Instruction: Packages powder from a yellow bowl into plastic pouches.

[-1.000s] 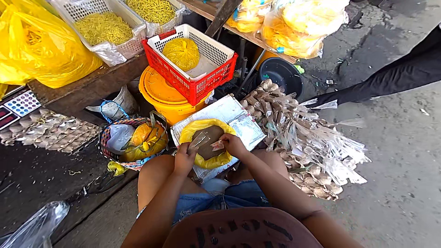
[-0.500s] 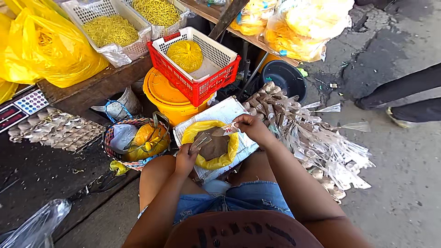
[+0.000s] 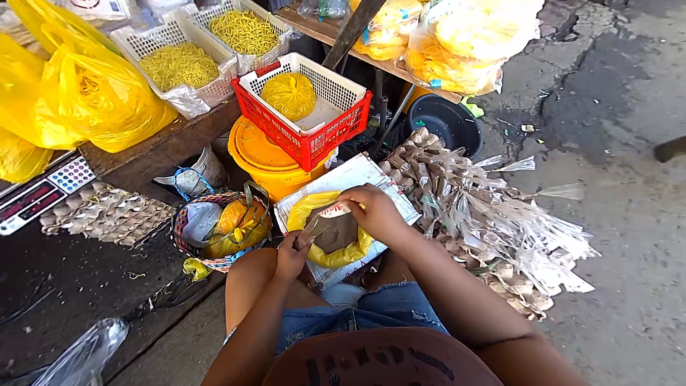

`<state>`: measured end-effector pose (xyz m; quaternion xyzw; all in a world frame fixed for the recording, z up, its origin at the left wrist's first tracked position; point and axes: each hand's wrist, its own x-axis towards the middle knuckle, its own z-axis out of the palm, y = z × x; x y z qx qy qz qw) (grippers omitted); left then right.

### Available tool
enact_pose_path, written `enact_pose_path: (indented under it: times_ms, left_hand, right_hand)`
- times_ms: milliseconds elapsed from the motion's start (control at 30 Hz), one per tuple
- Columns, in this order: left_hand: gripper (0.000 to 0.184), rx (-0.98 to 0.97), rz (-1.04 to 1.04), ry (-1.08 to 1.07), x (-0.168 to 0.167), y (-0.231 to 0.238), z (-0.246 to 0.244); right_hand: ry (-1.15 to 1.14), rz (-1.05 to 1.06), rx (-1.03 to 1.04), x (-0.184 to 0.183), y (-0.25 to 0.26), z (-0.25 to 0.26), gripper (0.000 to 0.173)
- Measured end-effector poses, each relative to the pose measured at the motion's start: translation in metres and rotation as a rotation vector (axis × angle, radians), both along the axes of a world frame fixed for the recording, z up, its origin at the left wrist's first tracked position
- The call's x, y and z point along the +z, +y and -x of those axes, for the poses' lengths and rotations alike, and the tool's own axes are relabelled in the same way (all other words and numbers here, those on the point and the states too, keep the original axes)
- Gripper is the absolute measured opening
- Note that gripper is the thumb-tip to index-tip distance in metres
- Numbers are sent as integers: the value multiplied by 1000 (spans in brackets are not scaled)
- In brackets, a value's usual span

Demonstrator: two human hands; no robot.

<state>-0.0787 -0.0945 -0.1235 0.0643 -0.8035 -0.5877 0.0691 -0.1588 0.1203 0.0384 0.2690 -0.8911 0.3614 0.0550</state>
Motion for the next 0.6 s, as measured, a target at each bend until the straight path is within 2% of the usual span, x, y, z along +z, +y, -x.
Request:
enact_pose_path:
  times_ms: [100,233,300,333,367,433,600]
  left_hand:
    - [25,43,-270,10,14,1,2]
    - [29,6,-638,53,44,-1,12]
    - [40,-14,-735,77,69,-6,24]
    - [34,-2,-746,100,85,-10,32]
    - [26,19,-728,132,102,-15,39]
    - [22,26,-604,210,130,-29,54]
    - [7,42,-59,327,181,-53,78]
  right_hand:
    - [-155,57,-165,-8,34,10,21]
    - [-569,-52,-248,-71,57,1,29]
    - [-538,-48,-277,-105,54,-19,30]
    - [-460,-34,-320,-117,51,-30,28]
    - [-352,-15,-361,-126,47,-41,26]
    - [-142,31,-391,-138,42,-55,23]
    - [125,152,-379,-152,44,-57,23]
